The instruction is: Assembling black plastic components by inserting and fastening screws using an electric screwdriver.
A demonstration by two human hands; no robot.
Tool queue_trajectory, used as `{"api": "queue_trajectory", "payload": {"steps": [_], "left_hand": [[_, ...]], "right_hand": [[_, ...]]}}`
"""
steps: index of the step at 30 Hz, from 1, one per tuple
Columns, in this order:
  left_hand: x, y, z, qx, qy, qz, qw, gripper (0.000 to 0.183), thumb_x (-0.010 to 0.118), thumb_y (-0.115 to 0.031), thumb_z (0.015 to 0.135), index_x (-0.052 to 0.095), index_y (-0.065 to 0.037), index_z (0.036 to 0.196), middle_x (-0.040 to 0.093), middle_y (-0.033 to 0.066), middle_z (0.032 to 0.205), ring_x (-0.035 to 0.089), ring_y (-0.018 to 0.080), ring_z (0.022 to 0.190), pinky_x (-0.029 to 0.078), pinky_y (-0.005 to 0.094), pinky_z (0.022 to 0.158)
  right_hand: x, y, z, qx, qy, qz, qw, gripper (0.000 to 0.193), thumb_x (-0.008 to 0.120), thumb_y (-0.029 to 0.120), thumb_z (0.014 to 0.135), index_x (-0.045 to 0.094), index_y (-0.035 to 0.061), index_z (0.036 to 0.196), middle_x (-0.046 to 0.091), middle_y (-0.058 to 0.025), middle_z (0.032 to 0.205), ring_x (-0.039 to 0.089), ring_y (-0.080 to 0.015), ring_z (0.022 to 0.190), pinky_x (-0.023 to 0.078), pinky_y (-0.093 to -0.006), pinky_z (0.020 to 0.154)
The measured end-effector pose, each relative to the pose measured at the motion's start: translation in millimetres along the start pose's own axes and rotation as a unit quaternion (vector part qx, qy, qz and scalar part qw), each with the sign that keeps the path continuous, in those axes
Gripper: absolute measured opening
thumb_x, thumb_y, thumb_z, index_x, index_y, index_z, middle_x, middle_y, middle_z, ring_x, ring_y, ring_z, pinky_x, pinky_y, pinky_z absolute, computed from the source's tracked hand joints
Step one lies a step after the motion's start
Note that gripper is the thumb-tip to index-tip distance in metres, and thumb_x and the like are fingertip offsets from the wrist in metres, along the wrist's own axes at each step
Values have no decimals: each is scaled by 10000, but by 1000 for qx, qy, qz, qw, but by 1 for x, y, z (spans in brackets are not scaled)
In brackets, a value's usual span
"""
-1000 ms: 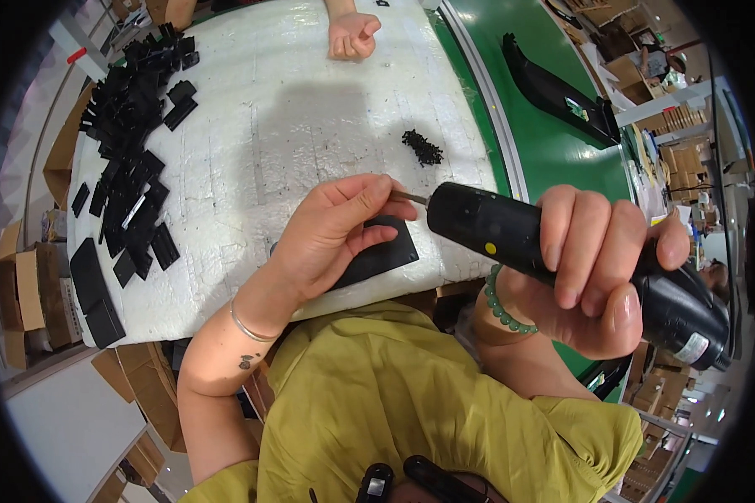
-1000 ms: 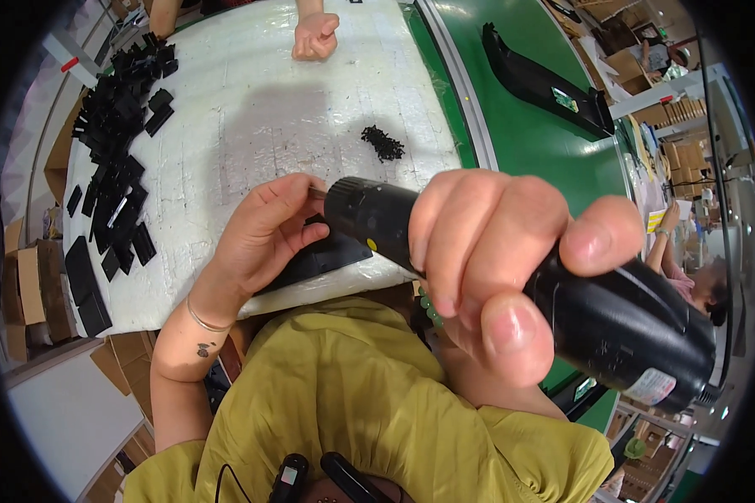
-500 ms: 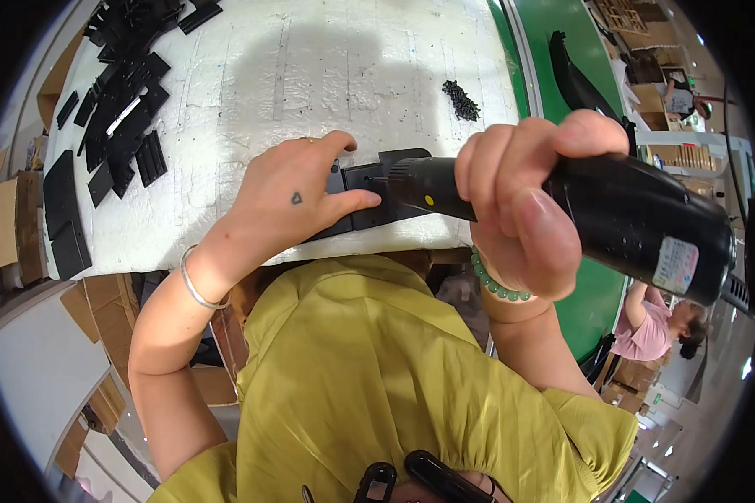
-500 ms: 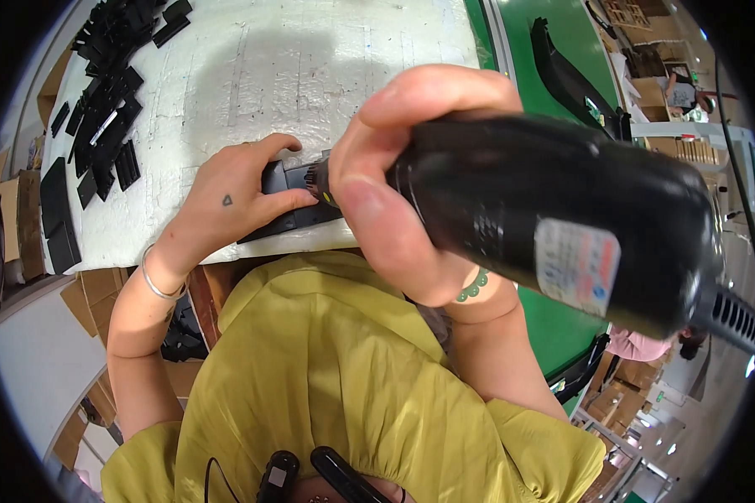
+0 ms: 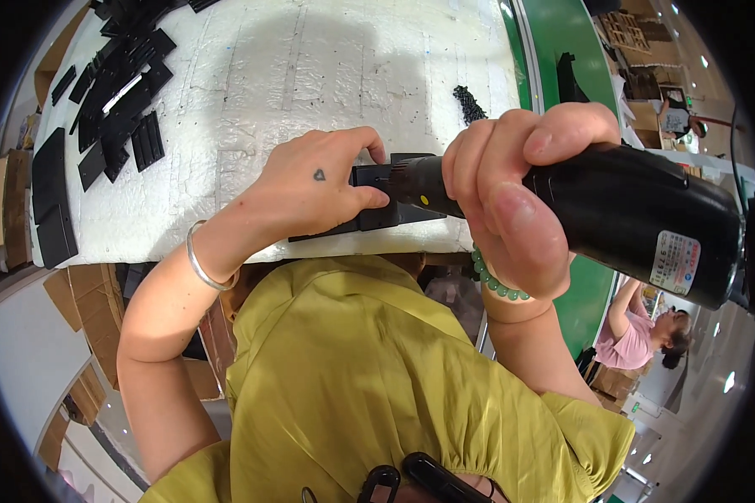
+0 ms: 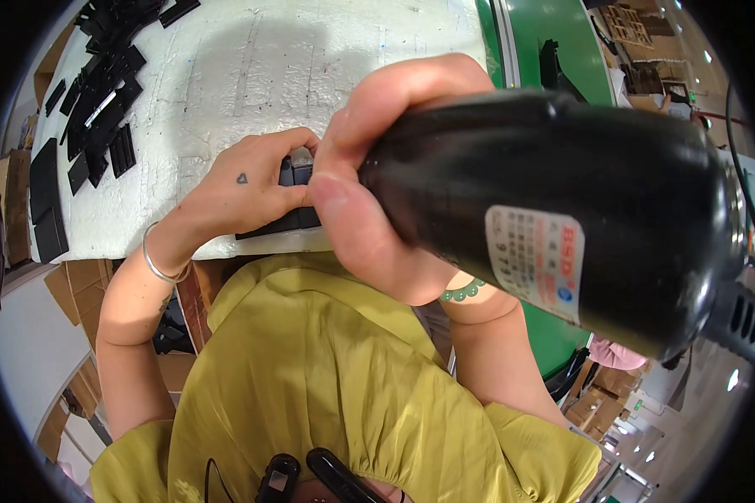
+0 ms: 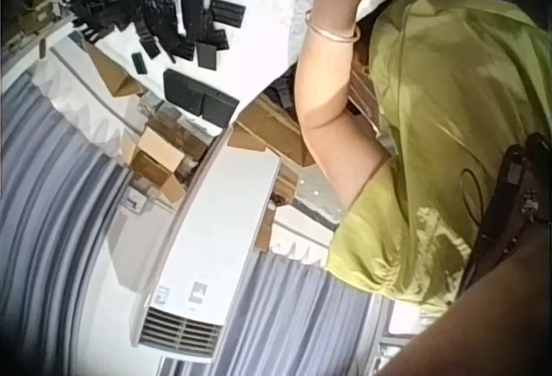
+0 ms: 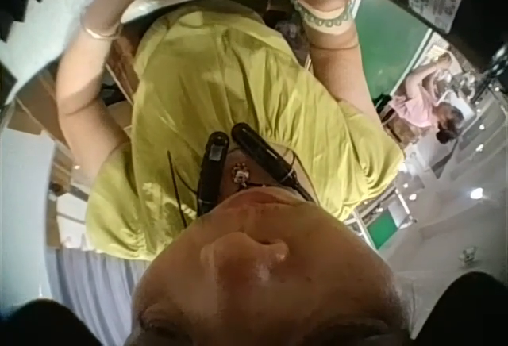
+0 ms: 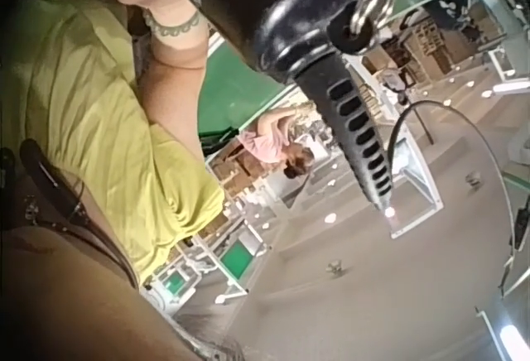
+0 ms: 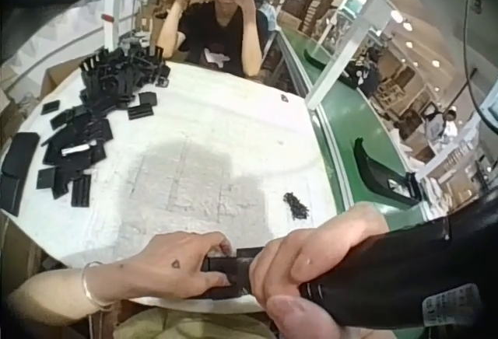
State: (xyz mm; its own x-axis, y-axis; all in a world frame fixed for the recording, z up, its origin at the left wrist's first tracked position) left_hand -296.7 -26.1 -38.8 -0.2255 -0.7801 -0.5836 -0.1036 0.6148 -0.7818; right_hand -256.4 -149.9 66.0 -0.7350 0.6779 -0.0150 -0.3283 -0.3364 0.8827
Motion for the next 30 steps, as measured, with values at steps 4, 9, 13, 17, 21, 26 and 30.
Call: {"api": "queue_trajectory", "payload": {"steps": [4,9,13,17,21,26,30], "left_hand": [[-2,-1,1,-10,9,-6,1000,372,694,-313,755,575,-88,1027,638,122,876,597,296,890,452,386,774],[-2,2,1,-13,19,-14,1000,359,695,-299,753,581,-85,1017,639,126,873,598,296,896,452,384,773],[-3,1,2,-10,13,-19,1000,348,695,-285,752,584,-82,1012,639,130,858,598,299,888,450,383,764],[0,0,5,4,9,-17,1000,344,695,-285,753,585,-76,1003,641,129,846,599,305,876,450,391,750],[-2,2,1,34,-19,-33,999,332,703,-268,731,584,-90,985,637,131,808,605,305,849,447,395,727],[-24,1,0,-13,-7,-70,997,313,728,-196,701,603,-91,968,608,133,714,591,295,765,444,361,705],[-37,-2,-6,30,-59,-20,998,419,774,-164,654,593,-29,1007,597,113,851,554,272,800,443,327,751]], "right_hand": [[6,-3,7,31,-14,-9,999,259,539,41,746,402,76,964,428,-21,605,379,-115,483,360,-272,495],[9,-9,8,32,3,2,999,255,548,44,746,397,79,948,431,-19,603,377,-113,476,356,-269,490],[7,-10,9,35,6,-2,999,258,559,38,746,391,83,937,432,-17,601,375,-111,473,354,-266,487],[4,-8,9,25,17,-11,999,266,580,40,752,387,85,929,431,-17,595,376,-112,473,359,-265,486],[0,-6,13,46,60,-91,993,262,587,33,759,395,69,933,431,-26,590,392,-128,462,362,-274,461],[-70,24,17,-111,-171,73,976,290,512,73,762,477,26,1047,439,-25,636,409,-119,481,384,-294,512],[-125,12,8,-129,-306,7,943,223,542,1,748,480,-29,960,470,-57,639,443,-140,488,408,-302,500]]}}
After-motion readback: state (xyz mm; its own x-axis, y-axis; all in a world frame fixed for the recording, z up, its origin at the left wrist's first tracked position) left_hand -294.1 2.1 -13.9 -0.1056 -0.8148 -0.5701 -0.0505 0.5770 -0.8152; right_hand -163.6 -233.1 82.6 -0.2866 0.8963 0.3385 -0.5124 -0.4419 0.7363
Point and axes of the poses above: each hand's wrist, its own z-axis towards the middle knuckle, its own x-axis out of the palm, y = z × x, the point moved 4 cm from there along z, towards the middle knuckle
